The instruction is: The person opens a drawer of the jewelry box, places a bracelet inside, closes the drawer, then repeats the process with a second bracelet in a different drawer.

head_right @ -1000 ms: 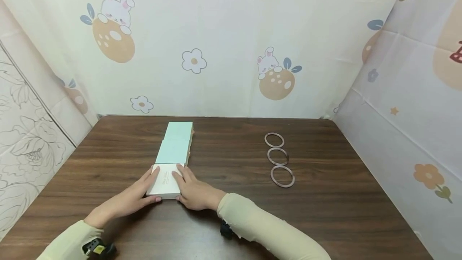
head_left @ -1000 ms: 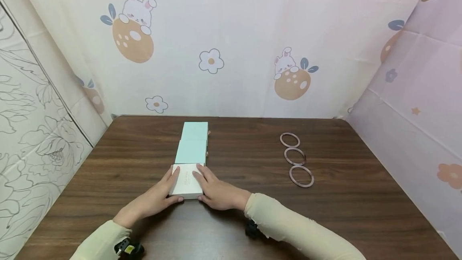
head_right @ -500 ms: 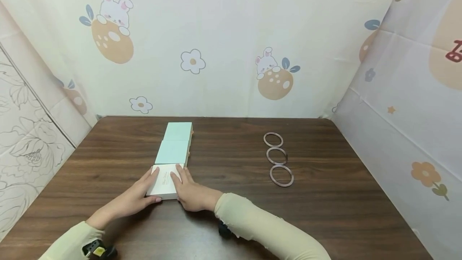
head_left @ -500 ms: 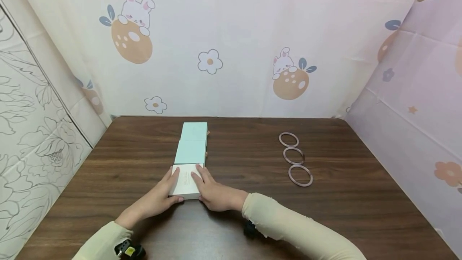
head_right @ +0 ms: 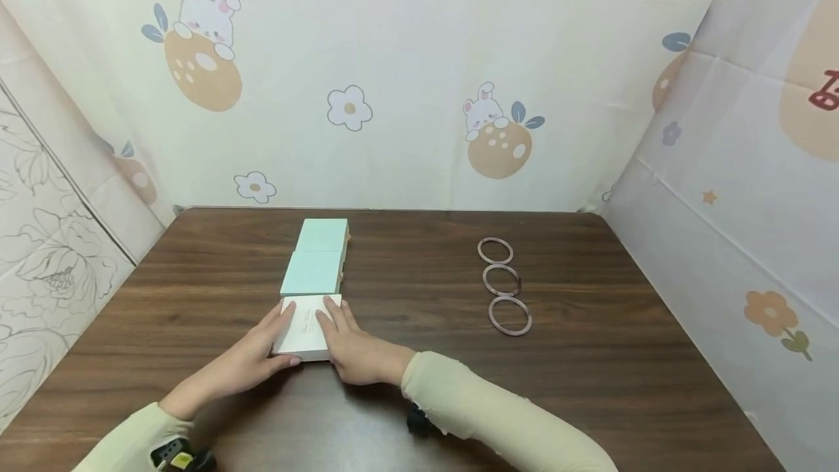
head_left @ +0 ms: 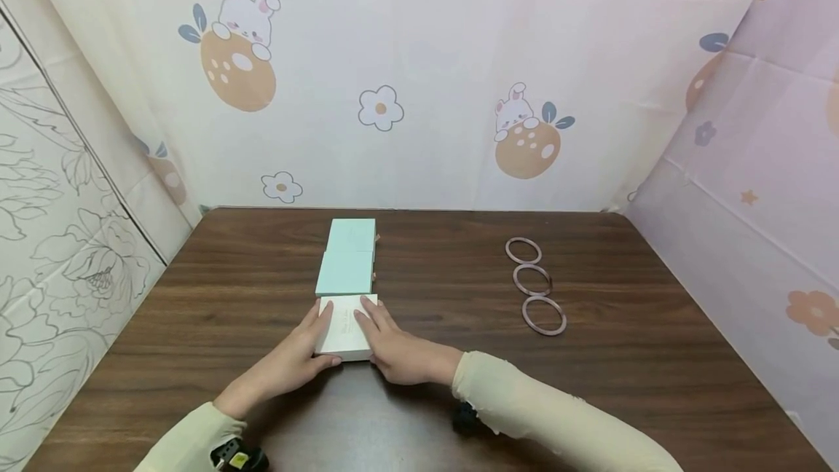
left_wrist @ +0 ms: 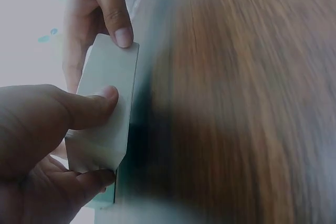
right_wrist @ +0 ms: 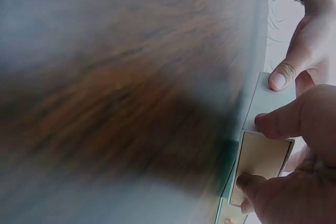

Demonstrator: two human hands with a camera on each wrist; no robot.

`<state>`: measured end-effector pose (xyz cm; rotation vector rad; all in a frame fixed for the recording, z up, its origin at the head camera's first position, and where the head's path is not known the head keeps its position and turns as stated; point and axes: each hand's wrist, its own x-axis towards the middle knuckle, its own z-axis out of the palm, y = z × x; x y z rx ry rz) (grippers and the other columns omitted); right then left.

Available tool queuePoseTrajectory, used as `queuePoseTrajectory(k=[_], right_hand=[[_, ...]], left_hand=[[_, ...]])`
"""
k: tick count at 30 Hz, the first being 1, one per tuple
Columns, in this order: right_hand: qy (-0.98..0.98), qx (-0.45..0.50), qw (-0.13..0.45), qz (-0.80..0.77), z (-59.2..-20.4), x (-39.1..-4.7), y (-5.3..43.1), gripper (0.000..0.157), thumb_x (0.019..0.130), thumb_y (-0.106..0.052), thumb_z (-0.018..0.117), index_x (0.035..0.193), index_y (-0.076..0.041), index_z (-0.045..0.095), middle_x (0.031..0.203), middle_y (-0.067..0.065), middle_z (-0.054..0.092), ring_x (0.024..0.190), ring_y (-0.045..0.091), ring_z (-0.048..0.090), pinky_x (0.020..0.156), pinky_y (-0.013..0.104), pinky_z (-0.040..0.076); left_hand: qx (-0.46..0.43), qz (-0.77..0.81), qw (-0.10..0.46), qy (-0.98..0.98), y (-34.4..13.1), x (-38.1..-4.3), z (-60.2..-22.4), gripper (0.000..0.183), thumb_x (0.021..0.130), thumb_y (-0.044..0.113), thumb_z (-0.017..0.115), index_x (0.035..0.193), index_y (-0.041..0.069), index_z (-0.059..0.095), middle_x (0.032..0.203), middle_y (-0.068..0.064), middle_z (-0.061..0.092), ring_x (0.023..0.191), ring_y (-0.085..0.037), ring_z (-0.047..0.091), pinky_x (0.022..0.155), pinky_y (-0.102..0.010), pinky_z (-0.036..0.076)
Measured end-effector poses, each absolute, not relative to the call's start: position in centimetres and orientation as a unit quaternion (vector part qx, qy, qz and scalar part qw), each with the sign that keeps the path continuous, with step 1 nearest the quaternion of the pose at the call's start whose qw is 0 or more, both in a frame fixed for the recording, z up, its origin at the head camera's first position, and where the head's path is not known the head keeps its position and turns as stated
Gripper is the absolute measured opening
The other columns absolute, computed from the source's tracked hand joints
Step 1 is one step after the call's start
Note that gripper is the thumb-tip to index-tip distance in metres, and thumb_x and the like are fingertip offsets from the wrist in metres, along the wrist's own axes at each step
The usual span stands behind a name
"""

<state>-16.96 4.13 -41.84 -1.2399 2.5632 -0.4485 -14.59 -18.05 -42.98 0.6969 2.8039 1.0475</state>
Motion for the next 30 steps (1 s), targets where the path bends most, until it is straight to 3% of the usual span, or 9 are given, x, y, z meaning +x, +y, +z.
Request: queuePoseTrajectory(k=[15, 30], right_hand=[[0.888, -0.418, 0.086, -0.173, -40.2, -15.8, 8.8, 0.063, 0.097, -0.002, 0.05, 0.148, 0.006, 0.015, 0.155, 0.025, -0.002, 0.14, 0.044, 0.001, 0.106, 0.042, 0.03], [0.893, -0.399, 0.07, -0.194, -40.8, -15.1, 12.7, 0.062, 0.092, 0.006, 0.051, 0.145, 0.012, 0.019, 0.152, 0.031, 0.003, 0.138, 0.049, 0.003, 0.107, 0.05, 0.023]], left_hand=[[0.247, 0.351, 0.023, 0.903, -13.7, -14.8, -42.0, 0.082, 0.085, 0.011, 0.072, 0.146, -0.012, 0.021, 0.147, -0.039, 0.013, 0.133, -0.046, 0.028, 0.1, -0.051, 0.035], [0.268, 0.338, 0.02, 0.902, -9.1, -15.2, -42.7, 0.079, 0.085, 0.011, 0.073, 0.142, -0.017, 0.026, 0.143, -0.043, 0.017, 0.129, -0.048, 0.034, 0.098, -0.05, 0.038]])
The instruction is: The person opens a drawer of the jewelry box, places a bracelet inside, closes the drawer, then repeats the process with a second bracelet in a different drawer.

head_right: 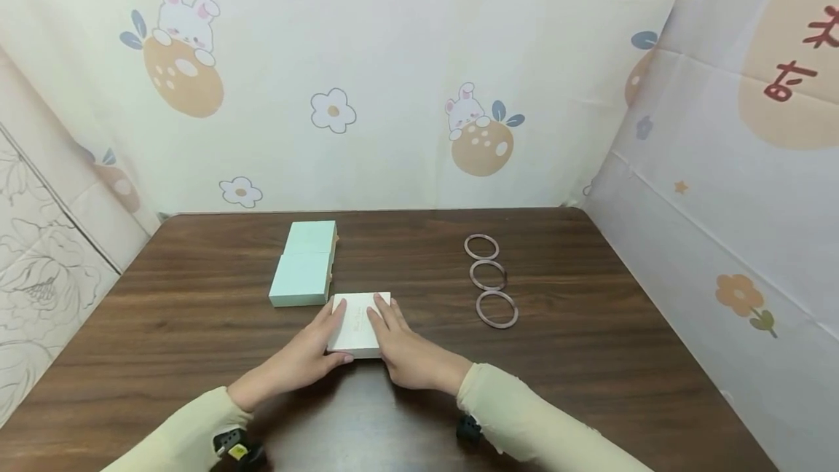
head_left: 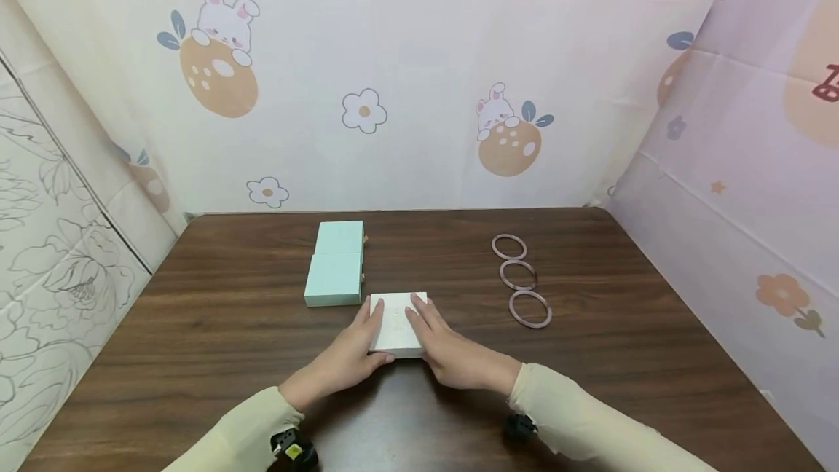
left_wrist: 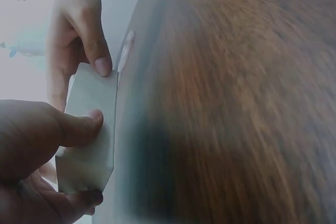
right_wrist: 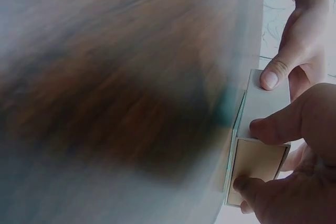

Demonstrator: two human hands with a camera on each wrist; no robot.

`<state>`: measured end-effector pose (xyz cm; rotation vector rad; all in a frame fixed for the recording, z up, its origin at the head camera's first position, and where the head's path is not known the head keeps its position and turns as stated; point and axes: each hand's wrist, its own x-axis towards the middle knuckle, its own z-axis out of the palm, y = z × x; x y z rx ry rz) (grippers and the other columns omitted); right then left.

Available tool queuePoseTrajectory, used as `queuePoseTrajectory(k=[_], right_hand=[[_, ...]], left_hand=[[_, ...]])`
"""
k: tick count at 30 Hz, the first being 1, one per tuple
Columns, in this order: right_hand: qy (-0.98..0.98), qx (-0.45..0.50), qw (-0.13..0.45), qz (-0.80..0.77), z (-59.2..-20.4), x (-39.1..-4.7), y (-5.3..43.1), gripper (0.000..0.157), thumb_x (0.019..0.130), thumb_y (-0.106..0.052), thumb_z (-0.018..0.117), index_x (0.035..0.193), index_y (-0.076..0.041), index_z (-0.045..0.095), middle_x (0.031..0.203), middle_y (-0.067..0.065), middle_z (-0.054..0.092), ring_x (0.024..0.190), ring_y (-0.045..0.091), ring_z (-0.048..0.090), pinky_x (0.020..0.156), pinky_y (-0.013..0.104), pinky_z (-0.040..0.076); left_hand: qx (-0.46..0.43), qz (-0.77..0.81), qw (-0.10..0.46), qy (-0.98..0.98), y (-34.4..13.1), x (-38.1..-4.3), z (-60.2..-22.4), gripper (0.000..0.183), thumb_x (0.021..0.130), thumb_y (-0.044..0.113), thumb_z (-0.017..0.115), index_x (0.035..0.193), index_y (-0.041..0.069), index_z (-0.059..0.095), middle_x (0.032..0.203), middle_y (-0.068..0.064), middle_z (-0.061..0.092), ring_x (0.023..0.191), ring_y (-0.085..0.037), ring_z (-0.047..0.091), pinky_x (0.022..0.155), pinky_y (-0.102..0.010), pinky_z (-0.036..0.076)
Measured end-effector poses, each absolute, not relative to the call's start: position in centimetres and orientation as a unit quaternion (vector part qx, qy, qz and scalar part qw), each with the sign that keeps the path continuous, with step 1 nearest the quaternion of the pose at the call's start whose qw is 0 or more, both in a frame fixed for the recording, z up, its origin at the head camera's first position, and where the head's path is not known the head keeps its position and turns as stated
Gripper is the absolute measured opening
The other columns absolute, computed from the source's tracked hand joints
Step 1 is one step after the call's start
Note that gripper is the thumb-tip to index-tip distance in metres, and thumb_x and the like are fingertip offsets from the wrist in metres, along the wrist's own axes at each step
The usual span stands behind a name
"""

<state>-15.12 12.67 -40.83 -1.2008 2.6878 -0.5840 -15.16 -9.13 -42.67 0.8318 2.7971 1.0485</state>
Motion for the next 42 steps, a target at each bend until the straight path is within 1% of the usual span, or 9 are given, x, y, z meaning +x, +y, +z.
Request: queuePoseTrajectory(k=[3, 8, 15, 24, 30, 35, 39, 42], right_hand=[[0.894, -0.396, 0.069, -0.199, -41.2, -15.0, 13.3, 0.062, 0.092, 0.006, 0.051, 0.144, 0.014, 0.019, 0.152, 0.032, 0.004, 0.137, 0.049, 0.004, 0.107, 0.051, 0.023], [0.898, -0.379, 0.084, -0.207, -41.6, -14.8, 14.2, 0.062, 0.093, 0.005, 0.05, 0.146, 0.011, 0.018, 0.153, 0.03, 0.002, 0.138, 0.047, 0.002, 0.107, 0.05, 0.023], [0.899, -0.377, 0.087, -0.204, -42.3, -14.5, 14.8, 0.062, 0.093, 0.004, 0.049, 0.146, 0.011, 0.017, 0.153, 0.03, 0.002, 0.138, 0.048, 0.002, 0.106, 0.05, 0.024], [0.901, -0.387, 0.065, -0.186, -42.8, -14.5, 15.0, 0.063, 0.092, 0.005, 0.049, 0.146, 0.011, 0.017, 0.153, 0.03, 0.001, 0.138, 0.049, 0.003, 0.104, 0.049, 0.029], [0.9, -0.389, 0.067, -0.187, -42.3, -14.7, 15.0, 0.063, 0.091, 0.005, 0.05, 0.145, 0.012, 0.018, 0.153, 0.03, 0.003, 0.138, 0.049, 0.005, 0.105, 0.049, 0.029], [0.9, -0.381, 0.071, -0.2, -41.7, -14.9, 15.5, 0.065, 0.092, -0.001, 0.055, 0.146, 0.009, 0.02, 0.154, 0.027, 0.007, 0.14, 0.045, 0.005, 0.106, 0.05, 0.026], [0.902, -0.378, 0.062, -0.201, -40.7, -15.2, 16.2, 0.067, 0.093, -0.008, 0.057, 0.147, 0.007, 0.021, 0.155, 0.024, 0.009, 0.141, 0.04, 0.006, 0.107, 0.049, 0.026], [0.904, -0.374, 0.048, -0.199, -40.0, -15.6, 16.9, 0.067, 0.093, -0.01, 0.058, 0.147, 0.005, 0.022, 0.155, 0.022, 0.013, 0.142, 0.036, 0.007, 0.108, 0.049, 0.025]], left_hand=[[0.275, 0.331, 0.022, 0.902, -8.5, -15.3, -42.9, 0.08, 0.084, 0.011, 0.073, 0.141, -0.018, 0.026, 0.141, -0.045, 0.018, 0.125, -0.05, 0.037, 0.097, -0.05, 0.039], [0.28, 0.322, 0.036, 0.903, -7.7, -15.4, -43.2, 0.08, 0.085, 0.013, 0.073, 0.141, -0.018, 0.025, 0.14, -0.047, 0.017, 0.122, -0.051, 0.04, 0.096, -0.049, 0.04], [0.277, 0.313, 0.052, 0.907, -7.0, -15.1, -43.4, 0.08, 0.086, 0.016, 0.072, 0.142, -0.018, 0.024, 0.141, -0.046, 0.016, 0.122, -0.05, 0.041, 0.096, -0.049, 0.041], [0.284, 0.303, 0.04, 0.909, -6.7, -15.0, -43.4, 0.079, 0.086, 0.013, 0.071, 0.141, -0.019, 0.024, 0.14, -0.048, 0.016, 0.123, -0.05, 0.04, 0.095, -0.049, 0.041], [0.272, 0.322, 0.047, 0.906, -6.6, -15.1, -43.3, 0.081, 0.086, 0.013, 0.072, 0.142, -0.019, 0.022, 0.141, -0.047, 0.012, 0.127, -0.05, 0.035, 0.098, -0.05, 0.038], [0.271, 0.337, 0.06, 0.9, -6.7, -15.1, -43.3, 0.085, 0.085, 0.013, 0.073, 0.143, -0.017, 0.019, 0.143, -0.045, 0.011, 0.129, -0.05, 0.032, 0.099, -0.05, 0.037], [0.276, 0.333, 0.066, 0.899, -7.0, -15.3, -43.0, 0.092, 0.083, 0.018, 0.075, 0.145, -0.016, 0.015, 0.146, -0.042, 0.008, 0.133, -0.048, 0.025, 0.102, -0.05, 0.034], [0.28, 0.318, 0.067, 0.903, -7.2, -15.6, -42.8, 0.097, 0.082, 0.023, 0.077, 0.145, -0.016, 0.014, 0.149, -0.038, 0.007, 0.137, -0.045, 0.019, 0.104, -0.05, 0.031]])
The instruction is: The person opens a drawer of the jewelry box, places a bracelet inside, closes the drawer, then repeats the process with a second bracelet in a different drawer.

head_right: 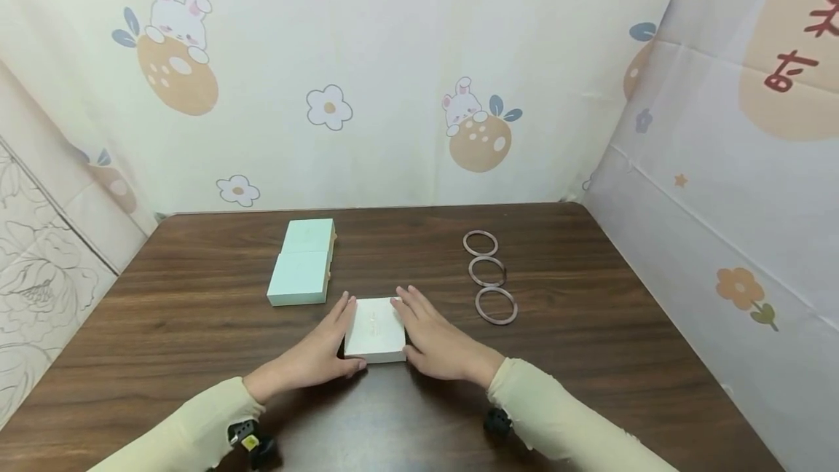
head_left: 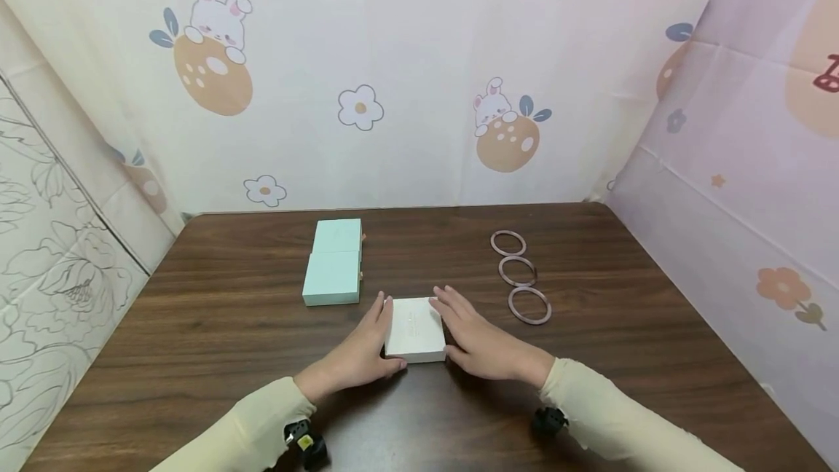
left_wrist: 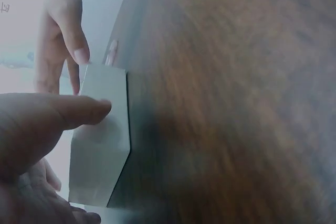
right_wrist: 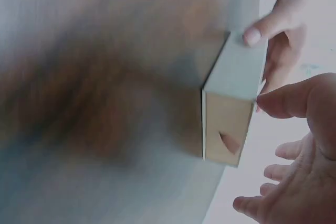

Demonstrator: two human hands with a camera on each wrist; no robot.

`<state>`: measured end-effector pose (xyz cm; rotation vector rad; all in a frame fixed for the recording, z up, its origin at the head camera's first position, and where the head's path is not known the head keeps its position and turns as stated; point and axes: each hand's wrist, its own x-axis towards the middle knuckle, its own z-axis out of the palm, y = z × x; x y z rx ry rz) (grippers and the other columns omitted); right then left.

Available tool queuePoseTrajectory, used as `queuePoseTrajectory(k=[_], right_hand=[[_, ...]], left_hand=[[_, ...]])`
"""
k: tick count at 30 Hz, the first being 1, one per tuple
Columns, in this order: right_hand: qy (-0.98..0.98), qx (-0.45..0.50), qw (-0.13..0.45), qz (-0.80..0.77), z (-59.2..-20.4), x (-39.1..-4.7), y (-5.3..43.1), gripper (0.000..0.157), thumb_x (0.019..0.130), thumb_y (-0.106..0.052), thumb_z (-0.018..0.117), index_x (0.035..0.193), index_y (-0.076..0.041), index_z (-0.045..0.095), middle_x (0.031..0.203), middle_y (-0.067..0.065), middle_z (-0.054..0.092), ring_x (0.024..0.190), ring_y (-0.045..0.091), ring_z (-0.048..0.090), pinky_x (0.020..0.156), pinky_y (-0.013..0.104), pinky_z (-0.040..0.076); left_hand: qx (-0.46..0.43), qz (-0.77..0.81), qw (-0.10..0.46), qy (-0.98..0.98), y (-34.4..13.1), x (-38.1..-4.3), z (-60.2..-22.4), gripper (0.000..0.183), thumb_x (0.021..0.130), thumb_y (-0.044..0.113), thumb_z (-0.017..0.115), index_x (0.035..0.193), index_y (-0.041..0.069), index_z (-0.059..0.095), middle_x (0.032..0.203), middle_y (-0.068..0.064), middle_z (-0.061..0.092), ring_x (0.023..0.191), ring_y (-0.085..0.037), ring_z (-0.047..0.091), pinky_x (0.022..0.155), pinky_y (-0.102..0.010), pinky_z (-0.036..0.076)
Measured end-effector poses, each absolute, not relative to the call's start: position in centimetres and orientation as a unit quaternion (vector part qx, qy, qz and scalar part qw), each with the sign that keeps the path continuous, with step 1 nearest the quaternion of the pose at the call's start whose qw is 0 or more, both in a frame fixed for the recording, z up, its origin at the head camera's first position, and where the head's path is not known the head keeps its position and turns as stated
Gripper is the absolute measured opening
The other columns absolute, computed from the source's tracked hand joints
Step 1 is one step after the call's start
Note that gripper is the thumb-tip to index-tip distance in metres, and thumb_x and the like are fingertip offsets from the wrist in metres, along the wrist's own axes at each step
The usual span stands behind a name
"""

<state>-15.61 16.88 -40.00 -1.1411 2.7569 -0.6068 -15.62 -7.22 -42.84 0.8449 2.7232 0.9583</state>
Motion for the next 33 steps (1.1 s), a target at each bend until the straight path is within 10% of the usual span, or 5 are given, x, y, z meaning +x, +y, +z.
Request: queuePoseTrajectory(k=[7, 14, 33], right_hand=[[0.919, -0.348, 0.001, -0.183, -40.0, -17.0, 17.8, 0.051, 0.094, -0.011, 0.058, 0.137, 0.007, 0.039, 0.138, 0.021, 0.039, 0.133, 0.036, 0.029, 0.103, 0.048, 0.033], [0.935, -0.32, -0.015, -0.15, -40.9, -18.0, 17.5, 0.012, 0.098, -0.015, 0.052, 0.102, -0.004, 0.057, 0.093, 0.001, 0.05, 0.085, 0.017, 0.042, 0.072, 0.033, 0.041], [0.932, -0.314, 0.084, -0.162, -41.7, -18.9, 16.6, 0.019, 0.1, -0.013, 0.043, 0.086, -0.012, 0.056, 0.083, -0.004, 0.05, 0.082, 0.019, 0.042, 0.071, 0.038, 0.029]], left_hand=[[0.311, 0.287, 0.067, 0.904, -7.5, -16.5, -42.7, 0.105, 0.077, 0.028, 0.08, 0.145, -0.015, 0.013, 0.151, -0.034, 0.006, 0.14, -0.042, 0.009, 0.108, -0.049, 0.023], [0.341, 0.258, 0.059, 0.902, -7.2, -17.2, -42.3, 0.112, 0.073, 0.036, 0.082, 0.147, -0.013, 0.013, 0.152, -0.032, 0.009, 0.14, -0.043, 0.009, 0.11, -0.048, 0.019], [0.341, 0.202, 0.065, 0.916, -7.0, -18.1, -42.5, 0.102, 0.073, 0.04, 0.08, 0.145, -0.01, 0.027, 0.148, -0.025, 0.028, 0.137, -0.036, 0.024, 0.104, -0.043, 0.033]])
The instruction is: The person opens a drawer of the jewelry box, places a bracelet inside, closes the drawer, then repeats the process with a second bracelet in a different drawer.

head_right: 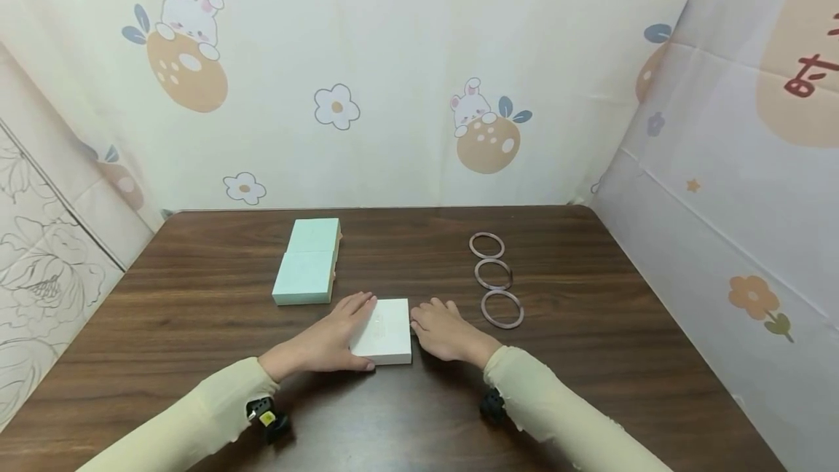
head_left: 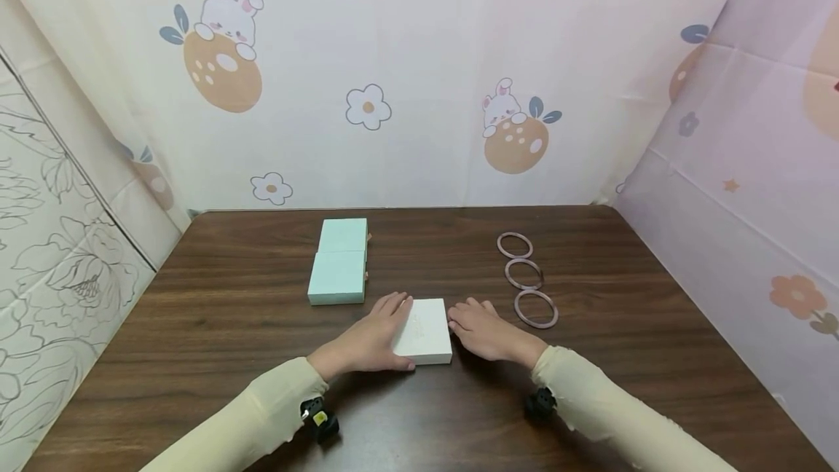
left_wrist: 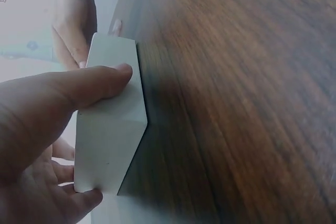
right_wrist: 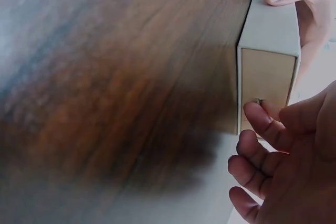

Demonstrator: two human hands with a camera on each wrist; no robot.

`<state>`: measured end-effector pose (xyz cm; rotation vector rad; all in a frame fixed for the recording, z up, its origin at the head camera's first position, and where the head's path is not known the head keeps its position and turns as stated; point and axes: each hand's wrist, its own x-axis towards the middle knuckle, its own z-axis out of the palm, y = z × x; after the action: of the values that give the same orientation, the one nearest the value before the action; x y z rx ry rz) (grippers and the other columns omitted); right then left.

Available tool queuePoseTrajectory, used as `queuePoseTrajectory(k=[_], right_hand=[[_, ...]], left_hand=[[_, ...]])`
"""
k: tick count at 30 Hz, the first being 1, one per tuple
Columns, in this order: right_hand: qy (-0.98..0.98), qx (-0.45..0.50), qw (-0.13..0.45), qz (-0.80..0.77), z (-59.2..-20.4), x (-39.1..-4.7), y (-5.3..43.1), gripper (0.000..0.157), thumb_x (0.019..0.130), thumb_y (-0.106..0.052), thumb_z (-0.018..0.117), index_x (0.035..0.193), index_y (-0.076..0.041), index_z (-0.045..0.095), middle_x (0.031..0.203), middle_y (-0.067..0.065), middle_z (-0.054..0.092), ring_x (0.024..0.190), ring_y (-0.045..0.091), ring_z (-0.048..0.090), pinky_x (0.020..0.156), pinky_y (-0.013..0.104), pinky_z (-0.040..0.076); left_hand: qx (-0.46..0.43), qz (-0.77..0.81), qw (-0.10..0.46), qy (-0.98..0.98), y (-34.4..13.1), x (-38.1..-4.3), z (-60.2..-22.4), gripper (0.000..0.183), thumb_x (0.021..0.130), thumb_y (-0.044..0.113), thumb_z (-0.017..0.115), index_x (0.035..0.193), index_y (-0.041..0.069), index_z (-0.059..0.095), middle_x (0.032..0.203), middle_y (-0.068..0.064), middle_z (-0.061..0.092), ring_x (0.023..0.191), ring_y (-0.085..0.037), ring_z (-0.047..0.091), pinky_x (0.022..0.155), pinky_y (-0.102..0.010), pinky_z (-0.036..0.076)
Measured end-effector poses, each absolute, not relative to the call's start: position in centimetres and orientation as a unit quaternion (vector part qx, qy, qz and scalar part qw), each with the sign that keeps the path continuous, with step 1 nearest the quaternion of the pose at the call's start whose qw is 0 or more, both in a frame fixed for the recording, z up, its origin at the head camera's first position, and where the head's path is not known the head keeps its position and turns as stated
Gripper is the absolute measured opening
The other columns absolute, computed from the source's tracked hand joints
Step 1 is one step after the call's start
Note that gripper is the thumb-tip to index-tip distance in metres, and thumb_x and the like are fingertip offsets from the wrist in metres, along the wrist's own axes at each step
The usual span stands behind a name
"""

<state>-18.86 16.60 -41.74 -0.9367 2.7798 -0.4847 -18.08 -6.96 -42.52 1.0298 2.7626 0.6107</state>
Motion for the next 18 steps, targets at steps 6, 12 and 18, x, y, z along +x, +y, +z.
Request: queuePoseTrajectory(k=[6, 12, 18], right_hand=[[0.926, -0.318, 0.1, -0.176, -42.12, -19.12, 16.84, 0.021, 0.1, -0.014, 0.042, 0.084, -0.014, 0.056, 0.08, -0.007, 0.048, 0.081, 0.016, 0.041, 0.073, 0.039, 0.027], [0.921, -0.339, 0.091, -0.168, -42.21, -19.26, 17.11, 0.011, 0.097, -0.017, 0.047, 0.09, -0.017, 0.056, 0.081, -0.009, 0.05, 0.082, 0.014, 0.04, 0.075, 0.04, 0.026], [0.926, -0.363, 0.029, -0.097, -42.27, -19.59, 17.1, 0.009, 0.097, -0.021, 0.051, 0.094, -0.019, 0.06, 0.085, -0.01, 0.055, 0.084, 0.013, 0.041, 0.082, 0.043, 0.028]], left_hand=[[0.34, 0.201, 0.064, 0.917, -6.97, -18.05, -42.49, 0.102, 0.073, 0.041, 0.08, 0.145, -0.008, 0.028, 0.146, -0.022, 0.032, 0.135, -0.034, 0.027, 0.102, -0.042, 0.036], [0.336, 0.2, 0.069, 0.918, -7.0, -18.01, -42.36, 0.102, 0.073, 0.041, 0.08, 0.145, -0.008, 0.028, 0.146, -0.022, 0.032, 0.135, -0.034, 0.027, 0.103, -0.041, 0.036], [0.345, 0.199, 0.059, 0.915, -7.1, -18.15, -42.32, 0.101, 0.074, 0.04, 0.08, 0.144, -0.009, 0.028, 0.144, -0.024, 0.033, 0.133, -0.036, 0.028, 0.102, -0.042, 0.036]])
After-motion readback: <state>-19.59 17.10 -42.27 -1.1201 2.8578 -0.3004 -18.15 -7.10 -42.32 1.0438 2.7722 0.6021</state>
